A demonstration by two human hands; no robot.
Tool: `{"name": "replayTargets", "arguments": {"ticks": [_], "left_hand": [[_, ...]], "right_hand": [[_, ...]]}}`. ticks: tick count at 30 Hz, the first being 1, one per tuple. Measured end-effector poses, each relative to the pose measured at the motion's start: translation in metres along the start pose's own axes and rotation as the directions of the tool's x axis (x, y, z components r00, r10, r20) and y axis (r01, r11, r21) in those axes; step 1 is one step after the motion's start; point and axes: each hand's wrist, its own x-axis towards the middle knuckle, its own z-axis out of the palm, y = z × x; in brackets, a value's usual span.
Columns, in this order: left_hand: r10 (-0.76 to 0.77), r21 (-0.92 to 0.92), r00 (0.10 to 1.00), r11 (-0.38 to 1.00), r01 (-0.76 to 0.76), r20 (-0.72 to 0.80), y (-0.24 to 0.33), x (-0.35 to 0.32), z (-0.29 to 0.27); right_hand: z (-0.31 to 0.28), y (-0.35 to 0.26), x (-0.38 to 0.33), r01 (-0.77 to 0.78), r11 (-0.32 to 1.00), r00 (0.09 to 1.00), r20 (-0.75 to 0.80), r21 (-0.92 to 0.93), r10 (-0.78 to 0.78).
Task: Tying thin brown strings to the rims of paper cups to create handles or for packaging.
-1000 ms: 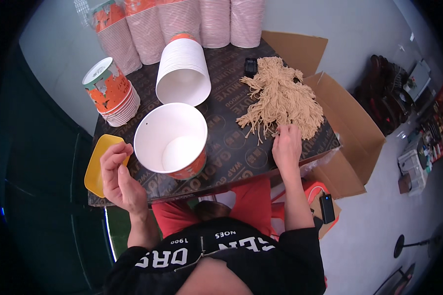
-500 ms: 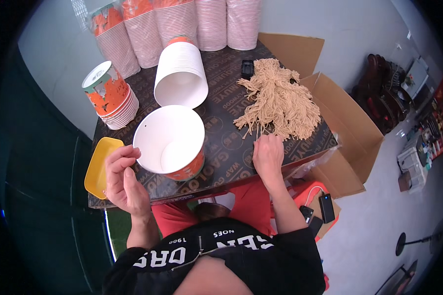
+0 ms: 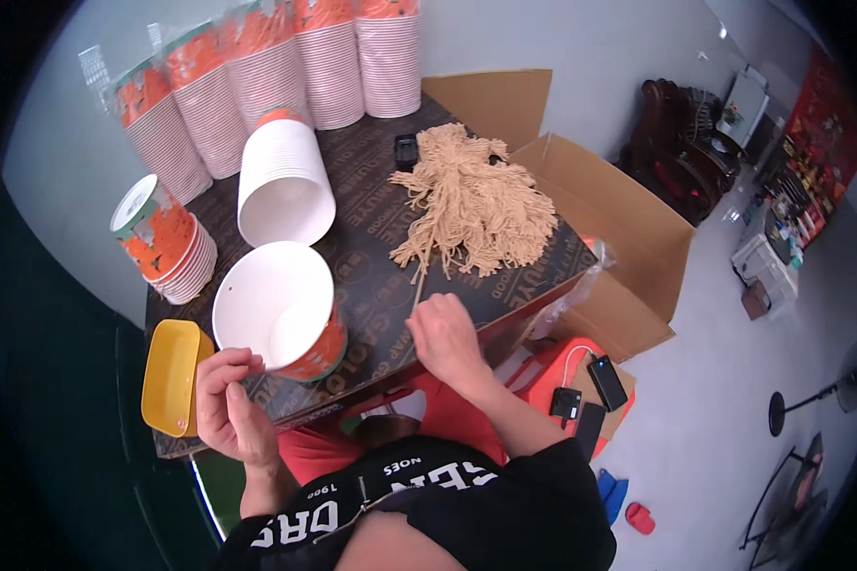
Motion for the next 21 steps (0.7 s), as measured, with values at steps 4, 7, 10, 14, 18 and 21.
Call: {"name": "replayTargets", "arguments": {"ticks": [4, 7, 10, 14, 18, 21], "left_hand": [[-0.031, -0.021, 0.998, 0.999, 0.032, 0.051, 0.0, -0.002, 0.002], [-0.035, -0.025, 0.998, 0.999, 0.037, 0.057, 0.002, -0.003, 0.003], [-0.053, -0.043, 0.995, 0.997, 0.057, 0.084, 0.007, -0.006, 0.0], [-0.081, -0.061, 0.989, 0.994, 0.089, 0.124, 0.007, -0.006, 0.009], [-0.061, -0.002, 0.985, 0.998, 0.062, 0.16, 0.009, -0.007, 0.009], [-0.059, 0.04, 0.982, 0.998, 0.052, 0.181, 0.011, -0.007, 0.006]], "right_hand": [[-0.004, 0.004, 0.003, 0.008, 0.992, 1.0, 0.009, 0.123, -0.009], [-0.016, 0.011, 0.01, -0.031, 0.994, 0.998, -0.043, 0.105, 0.036], [-0.025, 0.03, 0.01, -0.102, 0.992, 0.986, -0.126, 0.077, 0.111], [-0.039, 0.055, 0.006, -0.161, 0.987, 0.974, -0.164, -0.003, 0.158], [-0.035, 0.052, 0.007, -0.177, 0.984, 0.98, -0.098, -0.021, 0.174], [-0.026, 0.049, 0.013, -0.047, 0.999, 0.999, -0.004, 0.011, 0.047]]}}
